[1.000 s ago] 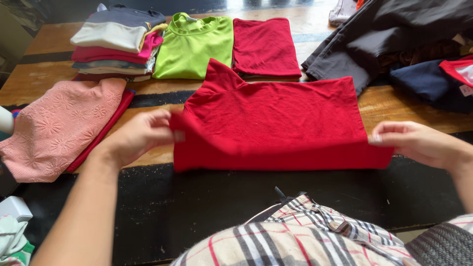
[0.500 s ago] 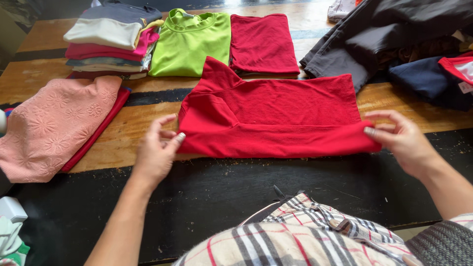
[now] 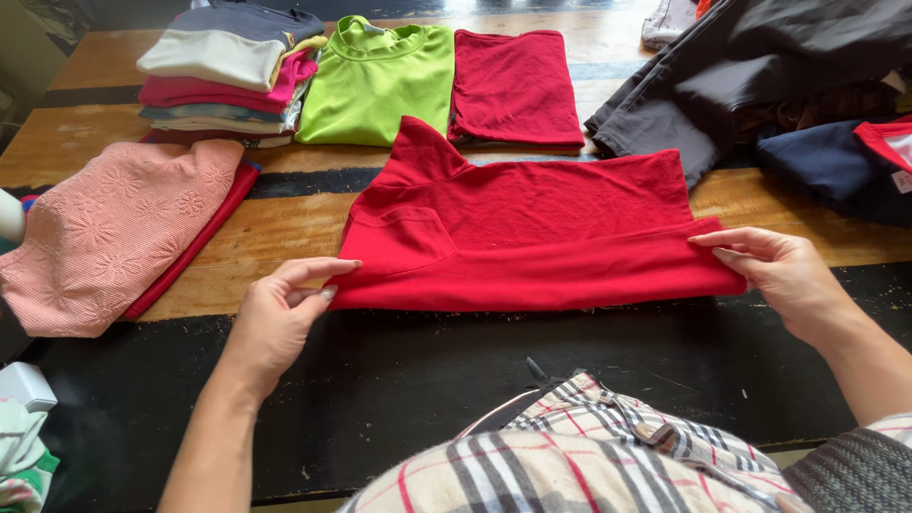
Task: The person folds several shirts and a pair of shorts by hand on a wooden table.
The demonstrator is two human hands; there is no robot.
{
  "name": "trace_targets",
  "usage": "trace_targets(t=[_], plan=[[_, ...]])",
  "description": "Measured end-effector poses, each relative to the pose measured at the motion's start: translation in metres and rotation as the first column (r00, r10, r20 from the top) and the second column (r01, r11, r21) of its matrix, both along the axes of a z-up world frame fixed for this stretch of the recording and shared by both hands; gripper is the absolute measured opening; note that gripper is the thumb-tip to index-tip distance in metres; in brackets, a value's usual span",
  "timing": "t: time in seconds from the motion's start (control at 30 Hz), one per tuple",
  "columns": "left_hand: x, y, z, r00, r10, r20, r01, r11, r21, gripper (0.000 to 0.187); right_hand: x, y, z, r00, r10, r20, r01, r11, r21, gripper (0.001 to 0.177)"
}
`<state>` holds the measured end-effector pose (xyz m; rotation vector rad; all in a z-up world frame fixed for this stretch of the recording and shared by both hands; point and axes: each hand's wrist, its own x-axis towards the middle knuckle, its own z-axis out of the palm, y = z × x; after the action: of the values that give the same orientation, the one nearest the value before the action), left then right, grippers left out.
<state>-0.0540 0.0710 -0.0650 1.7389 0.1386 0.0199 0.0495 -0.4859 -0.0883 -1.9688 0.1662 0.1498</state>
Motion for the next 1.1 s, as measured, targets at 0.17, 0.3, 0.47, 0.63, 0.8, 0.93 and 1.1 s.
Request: trace_targets(t=[0.17,0.3,0.47,0.63,0.8,0.93,1.1], plan=[[-0.014,-0.014,0.006,0.943,0.054,-0.329,0.096,0.902,0.422,0.035,-0.014,0.000,-0.013,0.998,0.044,-0.039,-0.046,0.998,-0.047,0.027],[-0.020,-0.015,0.015,0.946,0.054,-0.320,0.076,0.921,0.382,0.035,-0.020,-0.004,-0.014,0.997,0.030,-0.070,-0.040,0.989,-0.140,0.026],[-0.027,-0.022,0.022,0.916,0.064,-0.397,0.136,0.880,0.454,0.026,-0.029,-0.003,-0.015,0.997,0.014,-0.073,-0.029,0.978,-0.207,0.027],[-0.027,-0.054,0.020,0.957,0.261,-0.123,-0.071,0.627,0.776,0.021,-0.038,0.035,0.002,0.961,0.169,0.220,0.085,0.578,-0.812,0.031],[-0.004,-0.098,-0.022,0.972,0.093,0.216,-0.233,0.517,0.823,0.032,-0.049,0.113,0.005,0.805,0.421,0.418,-0.045,0.746,-0.665,0.048],[0.018,-0.120,-0.060,0.970,-0.050,0.237,-0.197,0.407,0.892,0.054,-0.052,0.147,-0.012,0.751,0.647,0.132,-0.334,0.545,-0.769,0.070],[0.016,-0.108,-0.073,0.979,-0.019,0.203,-0.170,0.477,0.863,0.076,-0.020,0.098,-0.030,0.749,0.654,0.100,-0.232,0.402,-0.886,0.074]])
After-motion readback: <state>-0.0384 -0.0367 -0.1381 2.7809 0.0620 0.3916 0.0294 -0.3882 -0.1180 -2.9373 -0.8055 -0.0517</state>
